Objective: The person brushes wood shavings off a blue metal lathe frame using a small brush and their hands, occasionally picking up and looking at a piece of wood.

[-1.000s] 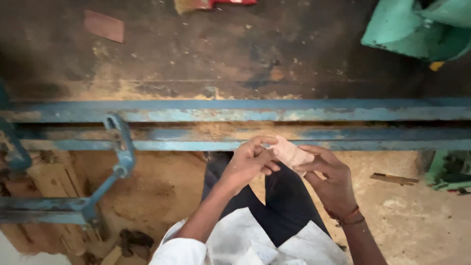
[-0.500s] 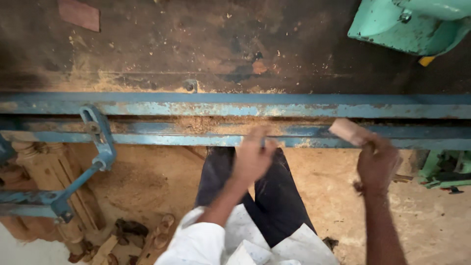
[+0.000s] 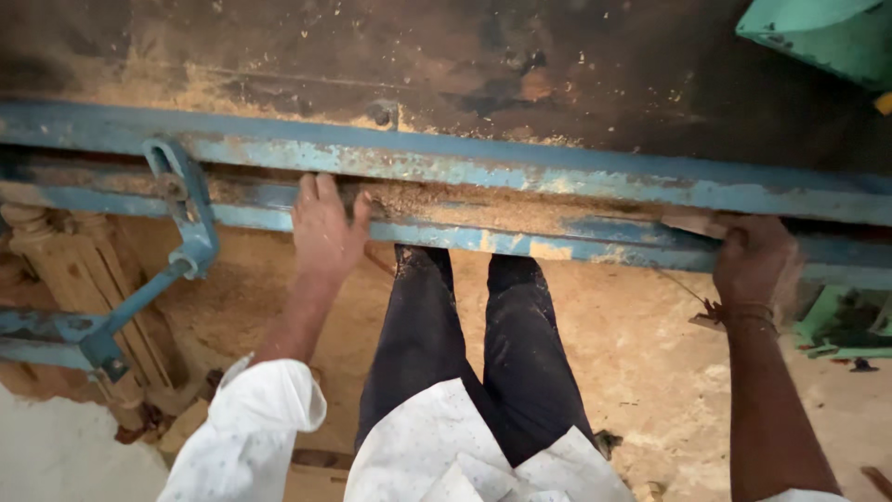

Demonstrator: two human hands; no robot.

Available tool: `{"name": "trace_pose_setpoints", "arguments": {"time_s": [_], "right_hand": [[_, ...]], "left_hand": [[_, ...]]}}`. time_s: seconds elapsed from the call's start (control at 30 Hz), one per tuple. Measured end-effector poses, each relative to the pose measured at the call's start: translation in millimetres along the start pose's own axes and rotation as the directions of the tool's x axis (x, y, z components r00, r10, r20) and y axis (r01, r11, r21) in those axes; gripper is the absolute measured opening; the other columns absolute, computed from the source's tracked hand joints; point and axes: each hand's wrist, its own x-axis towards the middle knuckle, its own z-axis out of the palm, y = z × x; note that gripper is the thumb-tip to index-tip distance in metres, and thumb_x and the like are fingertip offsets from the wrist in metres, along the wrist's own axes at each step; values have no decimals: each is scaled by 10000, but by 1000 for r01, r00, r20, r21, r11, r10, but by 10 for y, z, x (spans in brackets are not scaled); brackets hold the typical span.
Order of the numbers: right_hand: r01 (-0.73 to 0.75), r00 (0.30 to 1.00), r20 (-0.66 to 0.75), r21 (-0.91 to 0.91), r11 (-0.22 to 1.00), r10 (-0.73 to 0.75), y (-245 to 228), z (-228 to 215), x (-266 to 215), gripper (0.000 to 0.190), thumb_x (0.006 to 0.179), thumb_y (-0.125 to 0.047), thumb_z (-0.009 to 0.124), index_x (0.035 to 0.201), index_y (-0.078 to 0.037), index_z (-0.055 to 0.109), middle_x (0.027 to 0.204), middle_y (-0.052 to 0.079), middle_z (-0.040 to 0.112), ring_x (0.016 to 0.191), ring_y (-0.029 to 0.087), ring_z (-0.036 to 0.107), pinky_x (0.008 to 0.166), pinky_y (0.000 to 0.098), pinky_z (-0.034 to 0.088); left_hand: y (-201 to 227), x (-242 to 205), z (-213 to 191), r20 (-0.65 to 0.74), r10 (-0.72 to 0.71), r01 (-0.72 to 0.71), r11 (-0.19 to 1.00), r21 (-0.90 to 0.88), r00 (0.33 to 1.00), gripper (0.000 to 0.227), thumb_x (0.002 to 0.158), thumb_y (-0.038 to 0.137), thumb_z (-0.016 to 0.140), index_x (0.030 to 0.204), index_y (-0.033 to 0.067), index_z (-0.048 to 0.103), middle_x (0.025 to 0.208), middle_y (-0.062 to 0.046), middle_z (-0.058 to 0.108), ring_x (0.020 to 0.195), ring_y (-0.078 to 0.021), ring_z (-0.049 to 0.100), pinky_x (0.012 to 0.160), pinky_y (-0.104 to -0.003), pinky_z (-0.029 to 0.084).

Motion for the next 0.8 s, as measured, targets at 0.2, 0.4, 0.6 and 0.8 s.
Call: {"name": "trace_pose_setpoints", "arguments": {"time_s": [0.2, 0.4, 0.6, 0.8], "right_hand": [[-118, 986, 87, -233, 965, 142, -314, 209, 103, 234, 913, -81, 590, 999, -62, 806, 913, 255, 693, 835, 428, 666, 882, 494, 554], [11, 997, 73, -243, 970, 7, -833, 412, 52, 233, 926, -98, 625, 1041, -116, 827, 948, 227, 721, 907, 417, 684, 836, 485, 557], [-60, 996, 45, -283, 957, 76, -1452, 958, 7, 165, 975, -109, 649, 976, -112, 814, 1002, 203, 745, 885, 381, 698, 816, 470, 562], [-37, 998, 48, -173, 984, 45, -2188, 1298, 11, 229, 934, -95, 668, 1098, -127, 825, 1002, 221, 728, 901, 410, 687, 811, 488, 555]], "left_hand": [[-180, 304, 59, 291, -131, 114, 991, 74, 948, 637, 941, 524, 634, 1166, -69, 573, 1162, -297, 621, 1110, -444, 603, 955, -558, 471], [-226, 403, 98, 303, -46, 32, 998, 50, 952, 641, 860, 594, 678, 1032, -24, 680, 1055, -258, 687, 1053, -432, 644, 898, -529, 522], [-197, 425, 112, 349, 25, -18, 1000, -24, 937, 611, 852, 588, 662, 965, -10, 717, 1037, -252, 704, 1010, -428, 661, 877, -529, 531], [-140, 385, 103, 358, 18, 18, 995, -97, 934, 598, 885, 583, 651, 953, -9, 696, 1028, -249, 704, 1015, -415, 669, 892, -524, 533]]}}
